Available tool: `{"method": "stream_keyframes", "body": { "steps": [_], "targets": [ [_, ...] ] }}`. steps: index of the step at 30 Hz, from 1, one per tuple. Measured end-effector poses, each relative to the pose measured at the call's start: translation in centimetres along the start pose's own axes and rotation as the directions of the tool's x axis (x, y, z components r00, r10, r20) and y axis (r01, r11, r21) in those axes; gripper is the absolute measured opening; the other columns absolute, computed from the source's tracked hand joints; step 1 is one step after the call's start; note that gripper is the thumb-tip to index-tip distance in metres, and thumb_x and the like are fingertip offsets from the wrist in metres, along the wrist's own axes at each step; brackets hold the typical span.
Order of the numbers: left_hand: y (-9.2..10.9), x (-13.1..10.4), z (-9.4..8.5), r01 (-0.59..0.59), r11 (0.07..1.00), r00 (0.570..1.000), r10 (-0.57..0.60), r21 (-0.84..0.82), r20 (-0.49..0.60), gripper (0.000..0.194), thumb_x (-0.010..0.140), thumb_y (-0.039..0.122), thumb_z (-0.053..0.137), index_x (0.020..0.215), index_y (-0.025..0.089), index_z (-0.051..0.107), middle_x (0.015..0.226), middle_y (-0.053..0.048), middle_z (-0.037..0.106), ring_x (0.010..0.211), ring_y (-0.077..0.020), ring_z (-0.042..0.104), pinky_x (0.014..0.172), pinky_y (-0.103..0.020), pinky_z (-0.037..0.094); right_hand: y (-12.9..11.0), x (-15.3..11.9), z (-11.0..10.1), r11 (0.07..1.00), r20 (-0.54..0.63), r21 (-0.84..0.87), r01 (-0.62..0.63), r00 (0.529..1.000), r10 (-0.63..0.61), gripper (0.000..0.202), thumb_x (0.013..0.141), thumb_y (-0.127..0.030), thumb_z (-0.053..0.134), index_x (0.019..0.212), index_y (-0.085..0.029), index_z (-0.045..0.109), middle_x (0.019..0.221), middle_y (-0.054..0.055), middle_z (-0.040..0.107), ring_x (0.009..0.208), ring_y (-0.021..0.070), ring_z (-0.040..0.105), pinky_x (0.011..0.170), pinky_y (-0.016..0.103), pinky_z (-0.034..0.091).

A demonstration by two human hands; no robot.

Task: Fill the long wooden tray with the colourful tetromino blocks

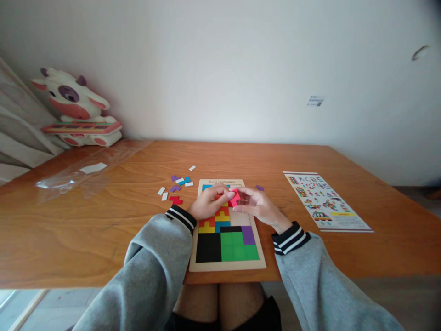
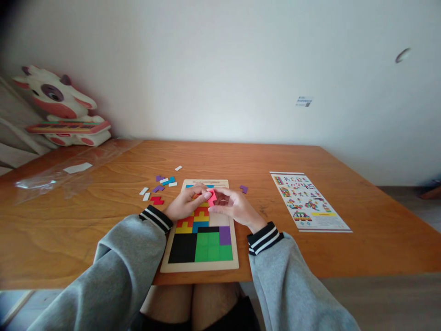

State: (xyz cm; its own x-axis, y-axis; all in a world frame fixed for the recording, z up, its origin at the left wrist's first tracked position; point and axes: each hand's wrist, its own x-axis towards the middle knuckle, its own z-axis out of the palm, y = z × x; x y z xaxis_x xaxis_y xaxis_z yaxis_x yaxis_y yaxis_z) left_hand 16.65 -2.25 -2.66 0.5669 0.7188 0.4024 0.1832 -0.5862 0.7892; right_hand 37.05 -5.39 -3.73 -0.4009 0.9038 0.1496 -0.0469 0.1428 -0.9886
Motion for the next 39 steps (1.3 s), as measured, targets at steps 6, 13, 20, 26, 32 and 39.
{"method": "stream_keyframes", "body": {
  "steps": [6,13,20,26,32,39],
  "targets": [
    [0.3,0.1,0.5,0.035,0.998,0.999,-0.035,-0.057,0.005,0.048,0.093,0.060,0.047,0.076,0.017,0.063,0.086,-0.005,0.065,0.084,-0.0173,0.060,0.084,-0.033,0.048,-0.4,-0.2,0.2,0.995,-0.061,-0.080,0.057,0.996,-0.062,0.057,0.064,-0.038,0.087,0.113,-0.023,0.061,0.101,0.003,0.066,0.089,0.0154,0.063,0.080,0.031,0.056],
    [-0.5,0.1,0.8,0.197,0.978,0.958,-0.206,-0.066,-0.200,0.046,0.093,0.060,0.046,0.085,0.017,0.061,0.082,-0.003,0.067,0.078,-0.0157,0.061,0.077,-0.030,0.049,-1.3,-1.1,-1.3,0.956,-0.127,-0.294,0.026,0.990,-0.066,0.050,0.074,-0.040,0.079,0.113,-0.022,0.053,0.090,0.003,0.069,0.074,0.0147,0.066,0.072,0.031,0.058],
    [0.2,-0.2,1.3,0.172,0.963,0.982,-0.184,-0.206,-0.043,0.040,0.077,0.049,0.075,0.093,0.015,0.059,0.082,-0.004,0.068,0.074,-0.0146,0.065,0.071,-0.027,0.051,-1.6,-1.1,-0.6,0.857,0.000,-0.510,0.076,0.996,-0.088,0.041,0.078,-0.032,0.075,0.113,-0.022,0.057,0.082,0.001,0.068,0.067,0.0140,0.065,0.063,0.027,0.057],
    [0.2,-0.2,1.5,0.153,0.968,0.986,-0.163,-0.200,-0.034,0.033,0.079,0.040,0.073,0.095,0.017,0.056,0.085,-0.004,0.070,0.076,-0.0148,0.067,0.075,-0.029,0.053,-1.6,-1.0,-0.3,0.805,-0.004,-0.586,0.093,0.993,-0.117,0.040,0.079,-0.033,0.073,0.115,-0.021,0.060,0.085,0.003,0.072,0.071,0.0160,0.068,0.067,0.030,0.058],
    [0.0,-0.2,0.8,0.105,0.993,0.992,-0.100,0.063,-0.081,0.018,0.087,0.031,0.061,0.099,0.018,0.057,0.086,-0.004,0.068,0.080,-0.0167,0.064,0.078,-0.032,0.052,-1.5,-1.5,-0.9,0.772,0.073,-0.625,0.114,0.993,-0.088,0.047,0.075,-0.045,0.078,0.112,-0.020,0.065,0.081,0.002,0.068,0.066,0.0140,0.061,0.064,0.027,0.054],
    [-0.3,-0.2,0.3,-0.063,0.898,0.998,0.068,0.437,0.004,0.011,0.090,0.028,0.055,0.093,0.020,0.062,0.096,-0.007,0.067,0.097,-0.0233,0.059,0.092,-0.041,0.046,-1.2,-1.4,-1.1,0.687,0.192,-0.705,0.177,0.980,-0.056,0.049,0.072,-0.055,0.078,0.105,-0.019,0.073,0.076,0.001,0.061,0.065,0.0129,0.054,0.059,0.025,0.045]
  ]
}}
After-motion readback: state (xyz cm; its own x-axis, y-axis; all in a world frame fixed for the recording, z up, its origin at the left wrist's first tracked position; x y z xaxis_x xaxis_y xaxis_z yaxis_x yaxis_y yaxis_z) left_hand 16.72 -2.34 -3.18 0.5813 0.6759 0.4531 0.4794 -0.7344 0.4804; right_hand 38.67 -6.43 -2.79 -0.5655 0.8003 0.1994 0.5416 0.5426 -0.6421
